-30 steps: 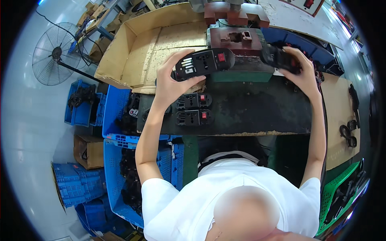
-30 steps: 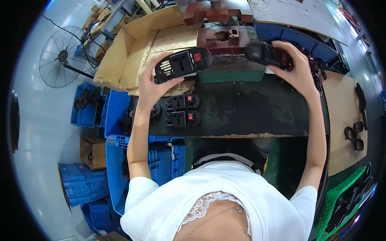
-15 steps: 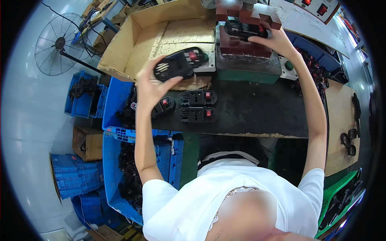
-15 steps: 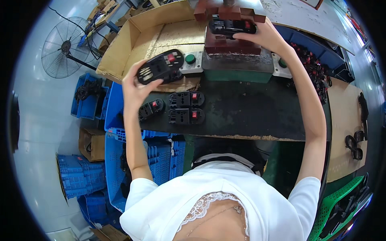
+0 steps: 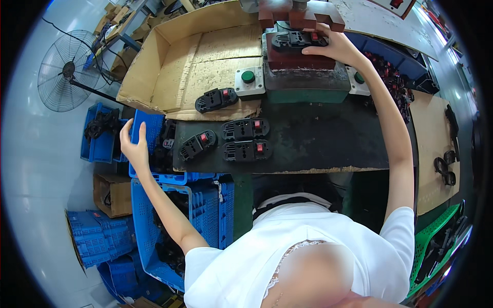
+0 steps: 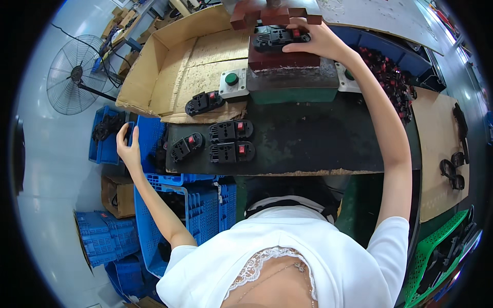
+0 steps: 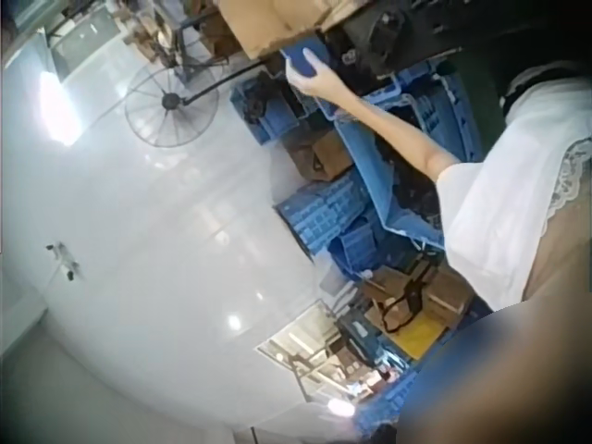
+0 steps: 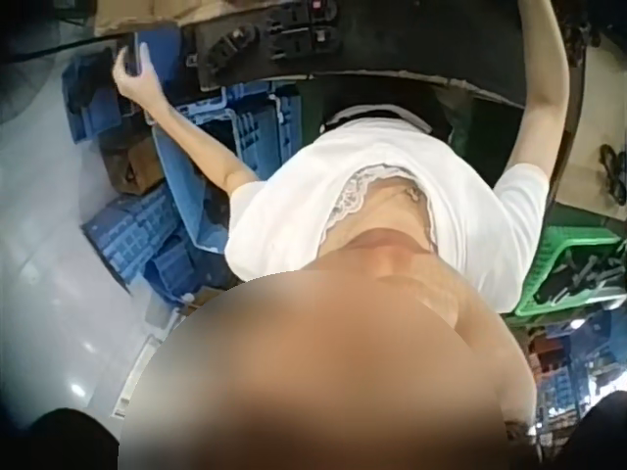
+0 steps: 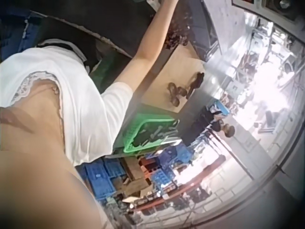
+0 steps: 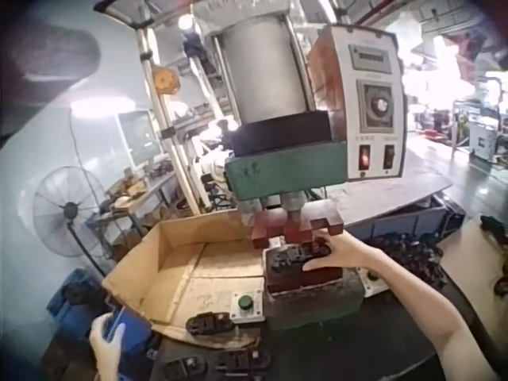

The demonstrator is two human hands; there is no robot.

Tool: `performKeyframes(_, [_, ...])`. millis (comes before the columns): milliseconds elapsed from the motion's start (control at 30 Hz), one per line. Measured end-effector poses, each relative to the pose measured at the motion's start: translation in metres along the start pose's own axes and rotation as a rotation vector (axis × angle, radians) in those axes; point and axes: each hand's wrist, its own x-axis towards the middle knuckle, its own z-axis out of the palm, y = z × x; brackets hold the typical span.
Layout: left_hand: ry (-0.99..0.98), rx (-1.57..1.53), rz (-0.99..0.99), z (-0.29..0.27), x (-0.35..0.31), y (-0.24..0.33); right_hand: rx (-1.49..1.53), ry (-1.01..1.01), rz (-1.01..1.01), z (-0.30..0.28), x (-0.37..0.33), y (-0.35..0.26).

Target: Assembling and pressing electrical power strip components at a manufacturing workstation.

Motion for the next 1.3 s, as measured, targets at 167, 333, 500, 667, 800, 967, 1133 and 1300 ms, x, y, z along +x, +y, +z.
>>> performKeyframes(167, [-0.279,-0.166,0.350,0.048,0.017,0.086,-0.053,-0.029,-0.058,-0.015,-0.011,-0.002])
performKeyframes(333, [-0.571,-0.323,0.411,0.115,0.004,0.134,-0.259,0.016,-0.165,-0.039,-0.043,0.003])
performKeyframes(500, [-0.514,-0.391,0.735,0.151,0.006,0.150,-0.258,0.022,-0.101,-0.043,-0.054,0.002])
performKeyframes(667, [-0.529,-0.382,0.754,0.155,0.006,0.152,-0.061,0.121,-0.165,-0.033,-0.037,-0.003])
performKeyframes(800, [-0.569,-0.419,0.714,0.155,0.003,0.151,-0.172,0.022,-0.132,-0.019,-0.015,-0.011])
performKeyframes(967, [-0.576,-0.453,0.692,0.156,0.000,0.150,-0.105,-0.002,-0.102,-0.015,-0.009,0.010])
performKeyframes(1133, [-0.462,-0.444,0.798,0.163,0.001,0.157,0.050,-0.034,-0.033,-0.022,0.000,0.015])
performKeyframes(1300, [-0.384,-0.574,0.746,0.188,0.019,0.193,0.272,-0.062,0.000,-0.022,0.001,0.018])
